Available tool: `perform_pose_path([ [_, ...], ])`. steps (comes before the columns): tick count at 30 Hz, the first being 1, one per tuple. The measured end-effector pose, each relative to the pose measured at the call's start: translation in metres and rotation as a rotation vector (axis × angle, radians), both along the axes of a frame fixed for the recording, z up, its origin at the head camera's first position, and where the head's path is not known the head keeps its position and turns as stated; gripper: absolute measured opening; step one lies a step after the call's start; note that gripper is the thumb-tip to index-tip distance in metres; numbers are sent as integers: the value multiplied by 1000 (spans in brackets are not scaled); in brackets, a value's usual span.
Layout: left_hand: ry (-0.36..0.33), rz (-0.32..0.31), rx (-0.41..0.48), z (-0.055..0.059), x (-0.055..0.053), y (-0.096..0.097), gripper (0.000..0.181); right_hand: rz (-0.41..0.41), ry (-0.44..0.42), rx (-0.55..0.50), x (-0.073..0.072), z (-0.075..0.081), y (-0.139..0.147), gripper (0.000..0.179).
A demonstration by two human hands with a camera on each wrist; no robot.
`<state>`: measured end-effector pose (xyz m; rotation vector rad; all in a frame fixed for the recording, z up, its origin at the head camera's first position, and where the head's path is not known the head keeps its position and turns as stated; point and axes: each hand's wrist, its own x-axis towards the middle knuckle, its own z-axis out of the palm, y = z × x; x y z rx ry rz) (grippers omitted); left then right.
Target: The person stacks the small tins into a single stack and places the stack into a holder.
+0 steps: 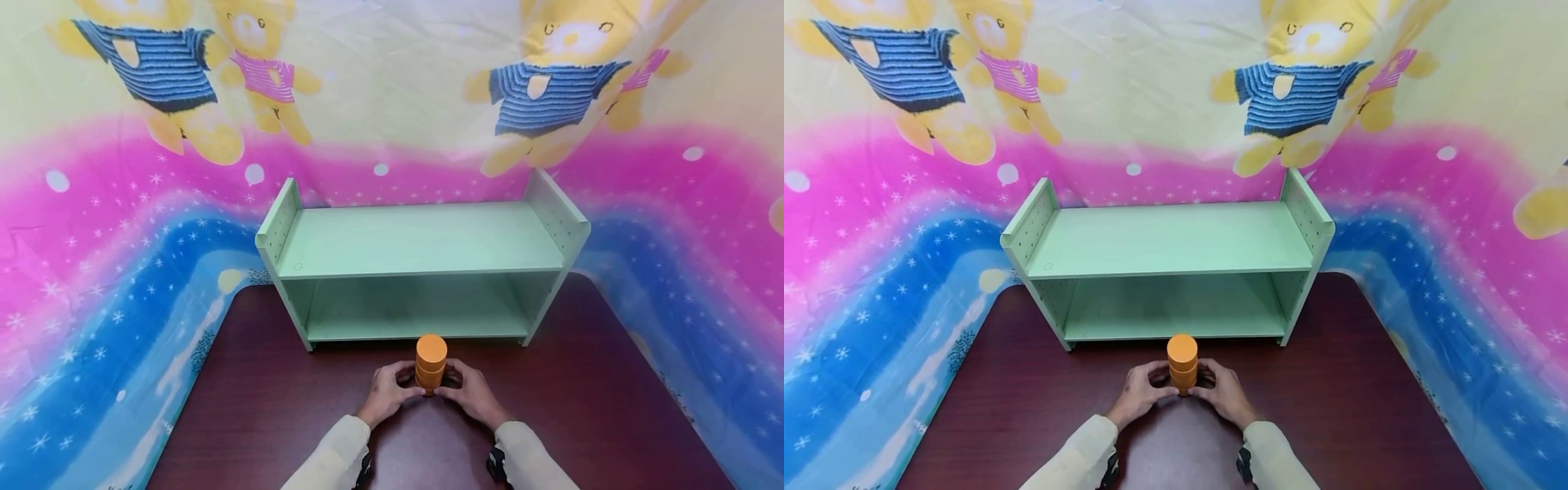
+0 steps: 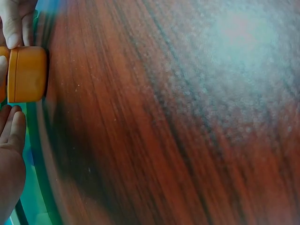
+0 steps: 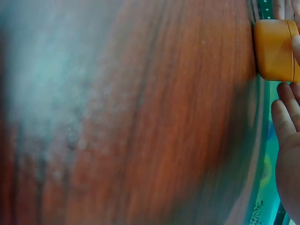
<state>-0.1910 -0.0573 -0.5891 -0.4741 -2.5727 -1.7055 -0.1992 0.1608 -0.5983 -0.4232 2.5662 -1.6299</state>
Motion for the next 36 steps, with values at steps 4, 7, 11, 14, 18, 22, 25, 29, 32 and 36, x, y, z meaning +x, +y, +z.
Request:
perform_pose_path([
  [4, -19, 2, -9, -1, -1, 1, 48, 4, -1, 15, -1, -1, 1, 54],
  [7, -33, 5, -11, 0, -2, 2, 48, 10, -2, 22, -2, -1, 1, 54],
  [11, -48, 13, -11, 0, -4, 3, 48, 16, 4, 26, -2, 0, 1, 54],
  [14, -50, 9, -11, -1, -5, 4, 49, 19, 6, 26, -3, 1, 1, 54],
  [18, -53, -2, -13, -1, -5, 5, 49, 21, 13, 33, -3, 2, 1, 53],
  [22, -68, 2, -20, -1, -4, 6, 48, 27, 17, 33, -2, 1, 1, 52],
  [25, -78, 3, -21, -2, -4, 6, 47, 29, 15, 28, -1, 1, 2, 52],
  [29, -67, 2, -28, -1, -4, 6, 46, 24, 23, 35, -2, 0, 3, 51],
  [32, -48, 5, -51, 1, -4, 6, 46, 18, 36, 48, -2, 1, 3, 50],
  [36, -21, 13, -96, 6, -5, 5, 46, 13, 55, 61, -3, 4, 3, 50],
])
